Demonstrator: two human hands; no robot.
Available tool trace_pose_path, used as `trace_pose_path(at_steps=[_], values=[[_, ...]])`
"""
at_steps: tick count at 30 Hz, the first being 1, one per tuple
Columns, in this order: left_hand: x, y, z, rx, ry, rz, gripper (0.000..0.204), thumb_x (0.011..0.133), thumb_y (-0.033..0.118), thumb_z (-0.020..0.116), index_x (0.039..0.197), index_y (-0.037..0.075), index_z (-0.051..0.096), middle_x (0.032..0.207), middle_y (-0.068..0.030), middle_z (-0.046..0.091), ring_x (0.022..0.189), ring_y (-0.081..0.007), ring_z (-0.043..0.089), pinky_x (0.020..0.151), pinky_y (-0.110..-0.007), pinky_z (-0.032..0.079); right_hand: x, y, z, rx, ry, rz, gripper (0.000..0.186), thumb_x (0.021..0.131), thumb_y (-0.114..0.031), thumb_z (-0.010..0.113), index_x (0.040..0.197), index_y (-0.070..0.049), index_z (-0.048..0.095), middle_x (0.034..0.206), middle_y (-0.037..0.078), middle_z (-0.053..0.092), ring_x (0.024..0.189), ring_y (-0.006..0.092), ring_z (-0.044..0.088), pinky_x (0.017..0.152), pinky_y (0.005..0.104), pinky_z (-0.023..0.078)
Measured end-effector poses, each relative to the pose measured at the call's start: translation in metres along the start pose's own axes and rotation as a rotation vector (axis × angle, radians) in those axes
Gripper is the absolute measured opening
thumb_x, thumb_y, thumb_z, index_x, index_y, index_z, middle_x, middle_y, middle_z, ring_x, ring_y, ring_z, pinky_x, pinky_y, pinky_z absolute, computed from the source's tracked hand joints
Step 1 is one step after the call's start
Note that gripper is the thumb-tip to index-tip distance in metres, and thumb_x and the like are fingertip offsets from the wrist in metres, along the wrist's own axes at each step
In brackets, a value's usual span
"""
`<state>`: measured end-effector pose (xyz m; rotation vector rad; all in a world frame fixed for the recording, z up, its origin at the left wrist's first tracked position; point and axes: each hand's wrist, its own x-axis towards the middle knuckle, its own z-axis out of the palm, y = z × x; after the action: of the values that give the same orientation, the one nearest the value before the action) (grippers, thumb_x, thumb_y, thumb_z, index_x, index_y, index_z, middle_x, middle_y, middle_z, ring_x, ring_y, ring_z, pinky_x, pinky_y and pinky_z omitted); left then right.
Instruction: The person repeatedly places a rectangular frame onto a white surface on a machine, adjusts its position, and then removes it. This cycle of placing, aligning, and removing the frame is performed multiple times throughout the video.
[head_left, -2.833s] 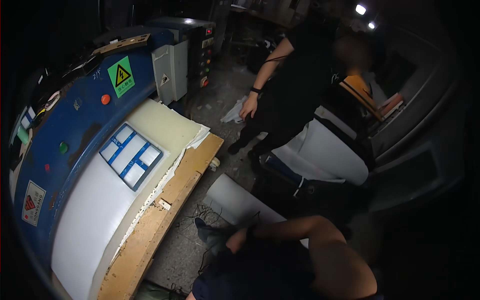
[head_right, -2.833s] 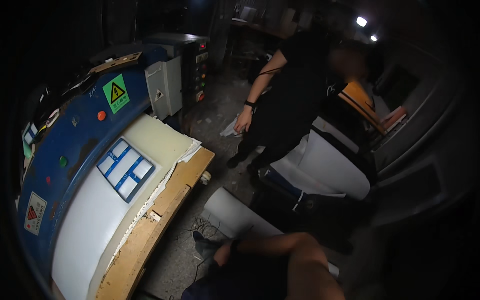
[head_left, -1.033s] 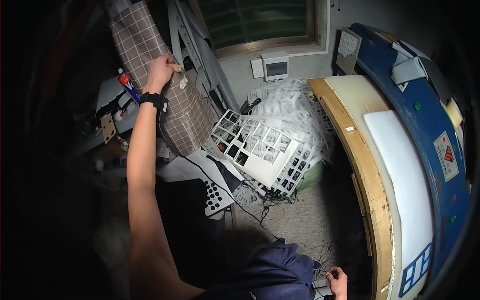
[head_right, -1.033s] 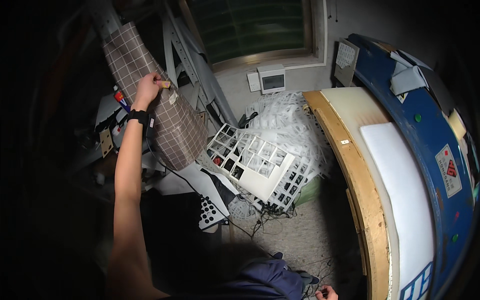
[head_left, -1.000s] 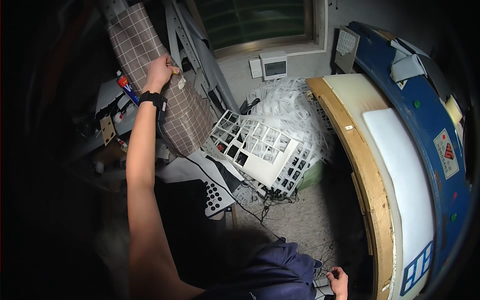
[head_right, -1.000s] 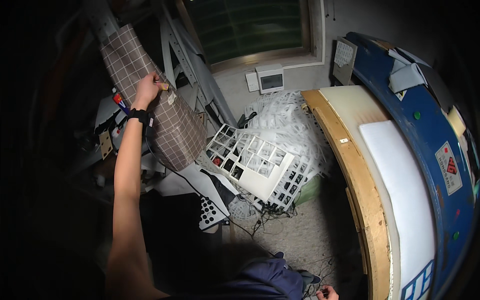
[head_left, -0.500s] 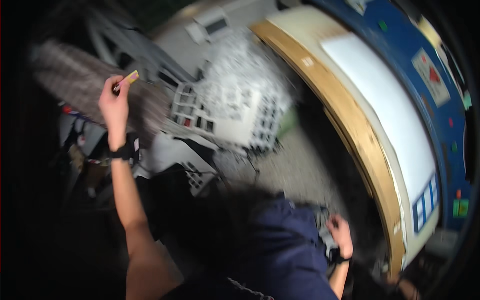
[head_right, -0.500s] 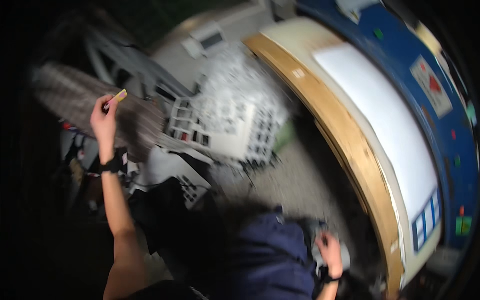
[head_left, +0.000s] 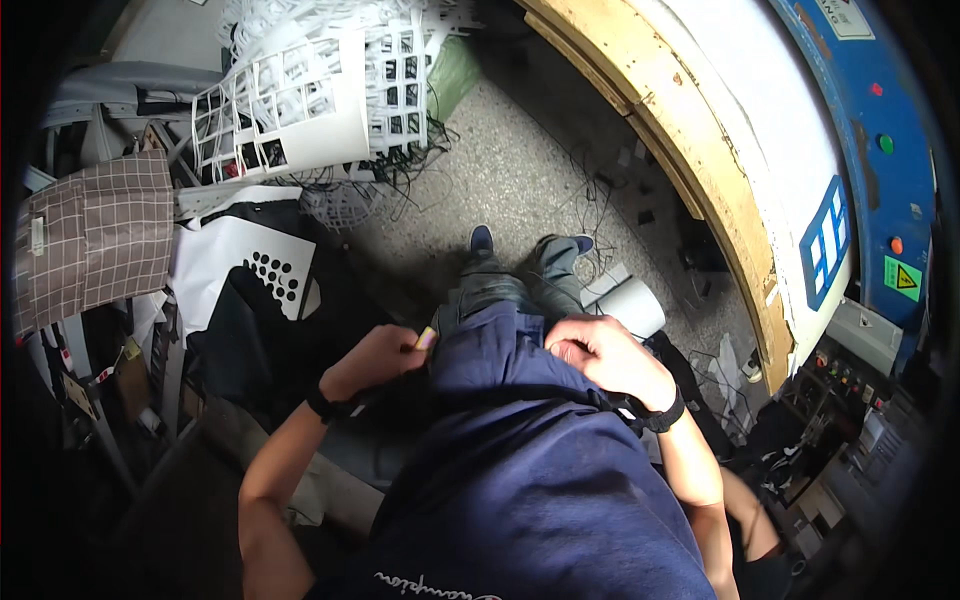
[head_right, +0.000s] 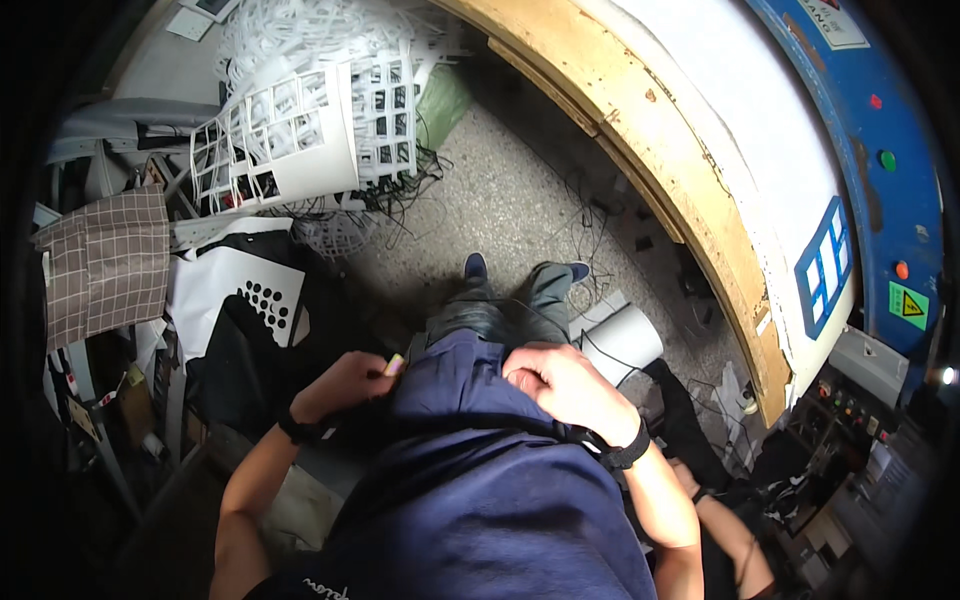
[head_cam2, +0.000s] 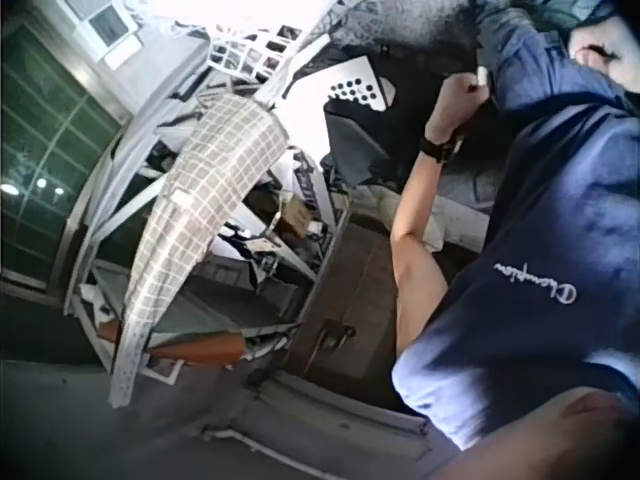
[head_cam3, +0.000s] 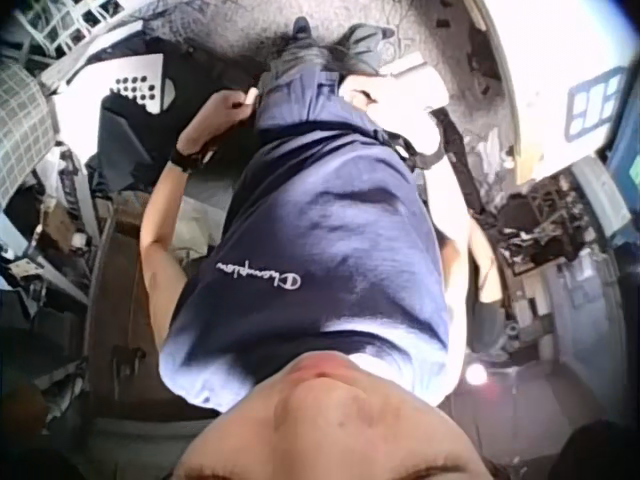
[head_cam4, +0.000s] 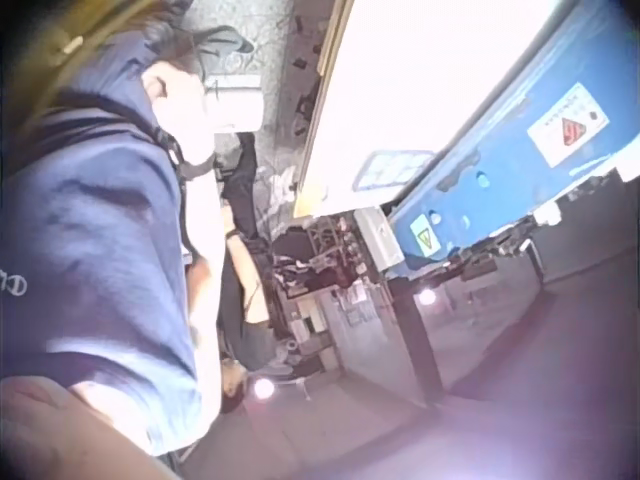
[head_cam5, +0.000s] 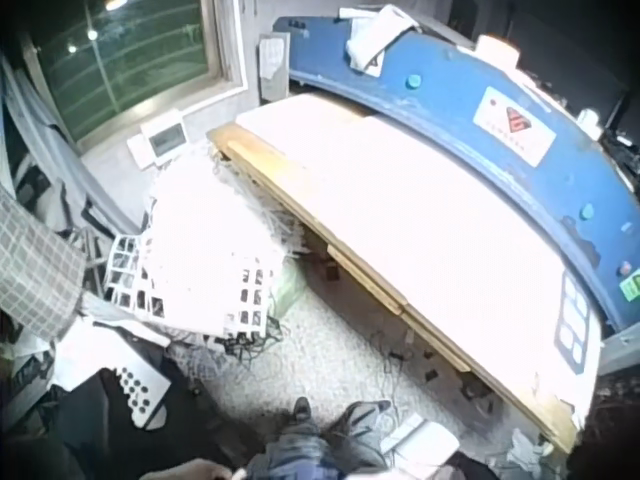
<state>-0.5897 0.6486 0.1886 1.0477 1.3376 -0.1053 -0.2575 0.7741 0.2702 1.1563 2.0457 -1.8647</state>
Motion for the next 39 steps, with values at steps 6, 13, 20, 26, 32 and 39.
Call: trace_pose_path(at_steps=[6, 13, 20, 26, 32, 39], values=[[0.016, -0.058, 0.078, -0.292, 0.135, -0.13, 0.036, 0.095, 0.032, 0.06, 0.108, -0.001, 0.065, 0.085, -0.0155, 0.07, 0.079, -0.0221, 0.068, 0.07, -0.037, 0.052, -0.031, -0.012, 0.005, 0.171, -0.222, -0.311, 0.004, 0.092, -0.003, 0.06, 0.095, -0.004, 0.061, 0.084, 0.01, 0.062, 0.08, 0.0286, 0.064, 0.071, 0.0365, 0.051], [0.034, 0.048, 0.015, 0.045, 0.243, 0.406, 0.035, 0.101, 0.031, 0.052, 0.118, 0.002, 0.064, 0.093, -0.0151, 0.068, 0.086, -0.0264, 0.066, 0.079, -0.039, 0.052, -0.055, 0.017, -0.006, 0.437, -0.288, -0.33, 0.003, 0.094, -0.005, 0.058, 0.096, -0.002, 0.059, 0.087, 0.009, 0.059, 0.078, 0.0267, 0.058, 0.07, 0.0371, 0.046], [0.078, 0.13, 0.002, 0.646, -0.13, 0.371, 0.033, 0.096, 0.032, 0.053, 0.108, 0.003, 0.065, 0.091, -0.0178, 0.07, 0.09, -0.039, 0.067, 0.081, -0.05, 0.051, -0.065, 0.016, -0.006, 0.397, -0.106, -0.249, 0.003, 0.092, -0.004, 0.059, 0.094, -0.002, 0.06, 0.087, 0.01, 0.061, 0.078, 0.0293, 0.06, 0.07, 0.0386, 0.048], [0.102, 0.159, 0.015, 0.702, 0.008, 0.155, 0.032, 0.089, 0.025, 0.057, 0.096, -0.006, 0.062, 0.083, -0.0264, 0.069, 0.085, -0.0447, 0.068, 0.077, -0.052, 0.054, -0.074, 0.02, -0.005, 0.383, 0.1, -0.221, 0.006, 0.09, -0.007, 0.058, 0.092, -0.002, 0.061, 0.088, 0.012, 0.062, 0.084, 0.0319, 0.062, 0.074, 0.0402, 0.049], [0.13, 0.137, 0.03, 0.908, -0.081, 0.401, 0.038, 0.086, 0.03, 0.061, 0.101, -0.005, 0.062, 0.088, -0.0294, 0.069, 0.088, -0.0452, 0.069, 0.08, -0.051, 0.055, -0.074, 0.024, 0.011, 0.385, 0.22, -0.258, 0.009, 0.092, -0.01, 0.058, 0.095, -0.002, 0.062, 0.093, 0.013, 0.063, 0.089, 0.0328, 0.064, 0.077, 0.0404, 0.05], [0.118, 0.201, 0.008, 0.726, -0.349, 0.18, 0.035, 0.086, 0.032, 0.068, 0.095, -0.002, 0.068, 0.094, -0.026, 0.069, 0.092, -0.0421, 0.067, 0.079, -0.049, 0.053, -0.118, 0.038, -0.009, 0.272, 0.39, -0.219, 0.015, 0.095, -0.017, 0.057, 0.098, -0.003, 0.061, 0.097, 0.013, 0.062, 0.093, 0.0335, 0.062, 0.081, 0.042, 0.05]])
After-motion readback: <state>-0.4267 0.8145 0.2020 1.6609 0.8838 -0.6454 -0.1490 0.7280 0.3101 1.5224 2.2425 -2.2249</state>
